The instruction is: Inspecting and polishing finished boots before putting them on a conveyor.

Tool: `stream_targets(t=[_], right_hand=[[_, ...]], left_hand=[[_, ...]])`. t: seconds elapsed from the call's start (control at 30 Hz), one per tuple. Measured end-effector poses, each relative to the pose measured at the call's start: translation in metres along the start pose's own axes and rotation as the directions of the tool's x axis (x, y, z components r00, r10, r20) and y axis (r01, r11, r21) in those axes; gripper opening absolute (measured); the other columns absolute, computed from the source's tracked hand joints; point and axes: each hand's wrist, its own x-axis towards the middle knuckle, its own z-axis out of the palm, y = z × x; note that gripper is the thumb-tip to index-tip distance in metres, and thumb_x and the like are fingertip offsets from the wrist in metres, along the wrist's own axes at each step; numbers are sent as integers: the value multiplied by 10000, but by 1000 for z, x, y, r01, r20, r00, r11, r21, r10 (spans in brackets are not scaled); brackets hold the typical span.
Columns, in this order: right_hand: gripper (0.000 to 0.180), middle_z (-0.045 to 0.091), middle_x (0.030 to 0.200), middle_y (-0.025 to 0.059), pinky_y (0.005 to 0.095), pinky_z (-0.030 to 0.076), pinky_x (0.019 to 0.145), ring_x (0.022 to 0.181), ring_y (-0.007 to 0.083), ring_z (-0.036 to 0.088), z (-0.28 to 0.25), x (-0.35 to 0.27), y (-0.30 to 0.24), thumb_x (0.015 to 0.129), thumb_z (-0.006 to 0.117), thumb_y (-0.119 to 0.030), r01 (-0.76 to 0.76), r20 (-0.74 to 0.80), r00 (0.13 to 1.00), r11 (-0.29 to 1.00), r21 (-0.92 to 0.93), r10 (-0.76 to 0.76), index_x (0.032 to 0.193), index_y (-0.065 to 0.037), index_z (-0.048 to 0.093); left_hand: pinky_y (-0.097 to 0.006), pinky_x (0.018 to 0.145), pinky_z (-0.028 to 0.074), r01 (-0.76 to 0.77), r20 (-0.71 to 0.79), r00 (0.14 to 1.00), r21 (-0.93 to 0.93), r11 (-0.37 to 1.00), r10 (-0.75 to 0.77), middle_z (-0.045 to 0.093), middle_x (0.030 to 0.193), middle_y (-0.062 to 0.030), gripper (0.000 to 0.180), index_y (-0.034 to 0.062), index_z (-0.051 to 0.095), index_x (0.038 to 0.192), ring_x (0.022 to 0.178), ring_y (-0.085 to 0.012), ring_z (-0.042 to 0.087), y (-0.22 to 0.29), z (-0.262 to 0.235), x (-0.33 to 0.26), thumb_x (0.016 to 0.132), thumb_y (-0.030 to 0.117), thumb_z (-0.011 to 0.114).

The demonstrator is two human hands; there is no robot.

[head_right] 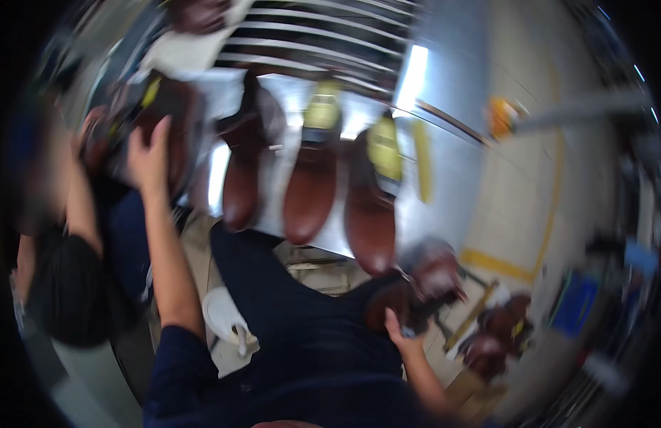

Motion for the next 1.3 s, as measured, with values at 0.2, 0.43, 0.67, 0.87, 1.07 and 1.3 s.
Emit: stream_targets(t=[0.2,0.43,0.67,0.87,1.07,1.3], right_hand=[[1304,182,1653,333,521,265,1234,1525,458,285,23,23,-70,736,911,-342,234,-324,927,966,110,-188,1627,60,49],[1091,486,1507,282,471,402,1146,1414,417,483,-4,59,-78,730,910,-335,315,-431,857,949,4,-282,1565,60,329],[404,739,1117,125,355,544,927,1032,214,708,-42,43,-63,850,804,-150,296,-331,917,937,186,-224,1204,14,699],[485,698,1209,120,372,497,1003,1116,224,658,-63,32,-58,864,746,-155,218,-140,976,717,663,-167,1302,14,622],[738,615,1358,154,398,442,1097,1238,250,598,-64,18,-74,815,731,-224,46,20,990,446,894,-142,1460,22,470],[688,622,1353,142,415,450,1106,1235,265,608,-61,34,-75,846,706,-179,90,-47,991,366,926,-126,1461,17,471]], left_hand=[[-411,1138,421,-140,-43,990,-479,867,137,592,1457,-164,443,-30,551,1431,1349,-273,558,68,3,-107,1028,126,649],[-425,1185,384,-219,54,943,-642,735,328,523,1488,-263,449,-136,448,1448,1375,-336,526,157,-31,-237,1028,-6,542],[-389,1023,536,-191,264,873,-587,787,409,729,1161,-225,261,-92,649,1261,1096,-292,708,133,-56,-267,1037,16,572],[-328,1011,544,334,615,772,-608,721,161,735,1169,-165,273,-48,658,1296,1100,-216,704,157,-74,-293,1047,29,577],[-346,1002,523,691,885,292,-457,561,362,570,1457,-159,699,65,398,1584,1197,-222,636,199,-51,-320,961,113,711],[-310,977,539,563,825,447,-559,608,345,732,1203,-124,448,24,593,1424,1097,-171,697,201,-45,-325,992,86,691]])
